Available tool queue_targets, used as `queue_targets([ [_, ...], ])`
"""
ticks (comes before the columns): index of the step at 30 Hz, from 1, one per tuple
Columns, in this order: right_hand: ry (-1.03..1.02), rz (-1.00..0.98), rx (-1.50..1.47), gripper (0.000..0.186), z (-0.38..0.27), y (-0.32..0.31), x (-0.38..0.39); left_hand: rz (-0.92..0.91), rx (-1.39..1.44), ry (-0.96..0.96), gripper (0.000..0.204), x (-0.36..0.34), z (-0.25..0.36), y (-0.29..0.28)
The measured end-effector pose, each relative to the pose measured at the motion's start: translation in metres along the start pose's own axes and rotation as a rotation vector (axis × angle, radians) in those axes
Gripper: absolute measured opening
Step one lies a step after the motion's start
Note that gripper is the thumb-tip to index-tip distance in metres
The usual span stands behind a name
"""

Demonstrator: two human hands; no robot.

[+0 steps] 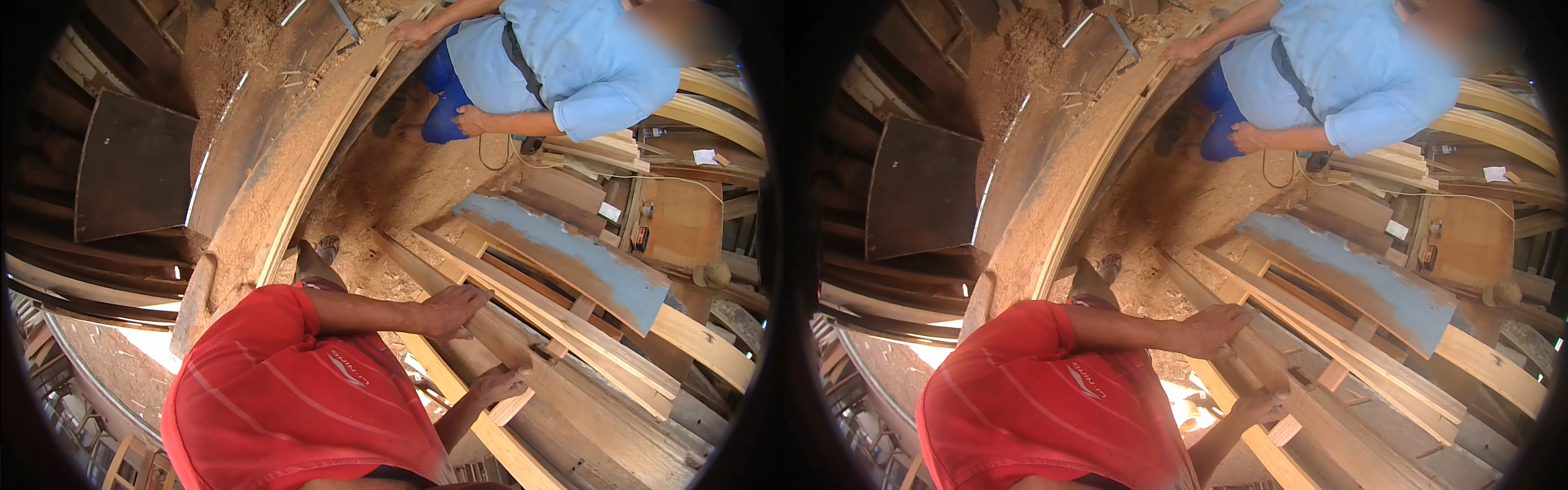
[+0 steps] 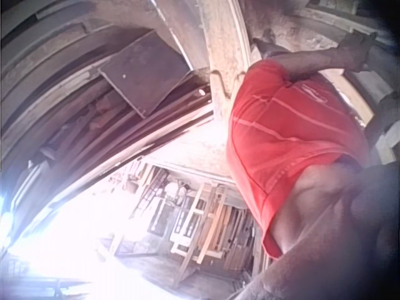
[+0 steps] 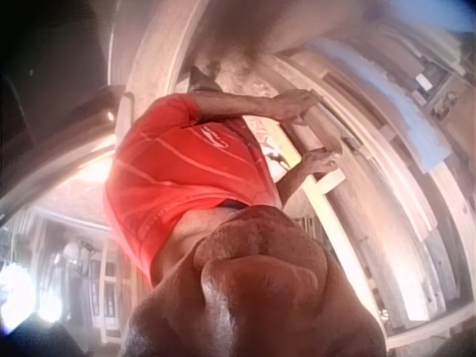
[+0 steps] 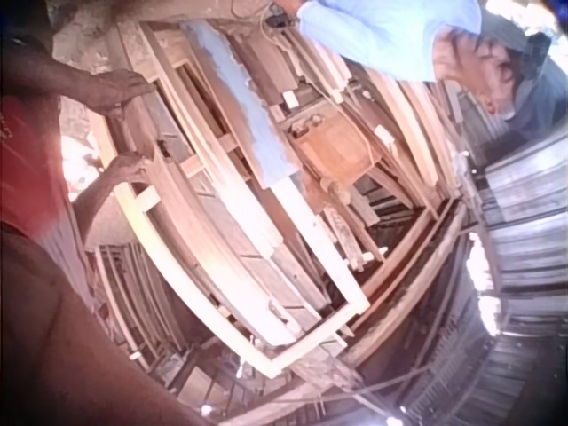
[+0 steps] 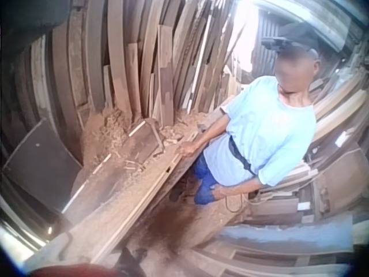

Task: The person uses a woodworking machine to process a wooden board, turning a handwheel to adjust the machine and pulling a lever to engage the cutter. The person then carries the processed board to another area and places it onto a stack of similar wooden components.

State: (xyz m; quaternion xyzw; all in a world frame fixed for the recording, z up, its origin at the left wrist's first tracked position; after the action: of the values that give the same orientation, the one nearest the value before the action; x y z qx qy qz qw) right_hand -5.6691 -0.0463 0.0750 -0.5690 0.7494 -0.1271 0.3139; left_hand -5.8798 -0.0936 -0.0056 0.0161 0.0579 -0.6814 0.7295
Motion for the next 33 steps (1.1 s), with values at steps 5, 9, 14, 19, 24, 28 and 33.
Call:
queue_targets([
  [5, -0.185, 0.028, 0.215, 0.058, -0.028, 0.024, -0.010, 0.128, 0.036, -0.054, 0.088, 0.017, -0.019, -0.004],
  [9, 0.126, -0.130, 0.104, 0.053, -0.020, 0.015, -0.022, 0.076, 0.218, -0.160, 0.082, 0.027, -0.007, -0.032],
  [14, 0.276, -0.091, 0.204, 0.070, -0.013, 0.038, -0.062, 0.256, 0.340, 0.320, 0.071, 0.029, 0.086, -0.122],
  [19, 0.160, 0.006, -0.070, 0.063, 0.015, 0.054, -0.154, 0.741, 0.052, 1.360, 0.042, 0.094, 0.234, -0.167],
  [24, 0.187, 0.137, -0.158, 0.067, 0.074, 0.033, -0.209, 0.368, -0.041, 1.746, 0.024, 0.087, 0.323, -0.116],
  [28, 0.369, 0.200, 0.131, 0.086, 0.156, 0.007, -0.243, 0.205, 0.032, 1.803, 0.019, 0.068, 0.331, -0.094],
  [33, 0.471, 0.108, 0.111, 0.092, 0.211, -0.013, -0.269, 0.085, 0.015, 1.852, 0.019, 0.054, 0.348, -0.065],
])
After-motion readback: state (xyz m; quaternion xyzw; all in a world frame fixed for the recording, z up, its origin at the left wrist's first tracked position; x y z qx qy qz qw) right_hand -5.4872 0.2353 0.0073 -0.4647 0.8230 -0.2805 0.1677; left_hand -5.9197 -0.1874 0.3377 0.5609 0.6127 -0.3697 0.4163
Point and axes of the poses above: each hand's wrist, its own x-axis away from the middle knuckle, its own y-axis out of the palm, z = x × y, the point moved 4 cm from there along -x, towards the middle knuckle, and after that the axes turned 13 degrees about x, right-handed, at the moved point
